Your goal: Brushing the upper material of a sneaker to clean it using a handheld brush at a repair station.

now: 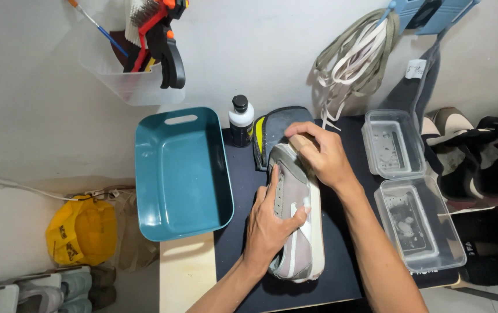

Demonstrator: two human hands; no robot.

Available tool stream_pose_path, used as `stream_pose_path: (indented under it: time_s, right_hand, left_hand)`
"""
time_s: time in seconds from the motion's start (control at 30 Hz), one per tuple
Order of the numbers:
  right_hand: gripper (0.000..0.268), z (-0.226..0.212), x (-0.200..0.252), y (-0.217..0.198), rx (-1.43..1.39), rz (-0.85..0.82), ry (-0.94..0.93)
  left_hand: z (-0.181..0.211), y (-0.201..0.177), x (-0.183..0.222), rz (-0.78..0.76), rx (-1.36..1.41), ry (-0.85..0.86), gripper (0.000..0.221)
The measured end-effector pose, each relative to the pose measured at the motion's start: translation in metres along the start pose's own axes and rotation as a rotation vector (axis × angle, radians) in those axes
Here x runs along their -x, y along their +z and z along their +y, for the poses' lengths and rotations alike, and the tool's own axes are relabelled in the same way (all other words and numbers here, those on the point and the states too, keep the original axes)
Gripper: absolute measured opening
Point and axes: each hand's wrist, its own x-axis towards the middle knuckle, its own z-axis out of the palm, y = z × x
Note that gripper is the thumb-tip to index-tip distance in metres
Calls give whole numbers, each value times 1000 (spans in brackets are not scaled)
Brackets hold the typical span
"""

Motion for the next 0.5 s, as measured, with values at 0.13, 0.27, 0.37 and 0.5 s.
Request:
stream_pose_path:
  time_s: [0.13,0.27,0.37,0.5]
  right_hand:
    - [30,0,-40,15,32,-121,103]
    - [33,2,-40,10,-8,-141,78]
    - [38,-15,-14,5,-7,-98,-6]
    - [47,-13,31,-4,56,68,-101]
  left_hand:
    - [-2,1,2,-14,3,10,101]
    - [-2,2,-1,11,2,12,102]
    - [-5,3,-1,29,-5,-4,102]
    - [0,2,1,18,-7,-11,102]
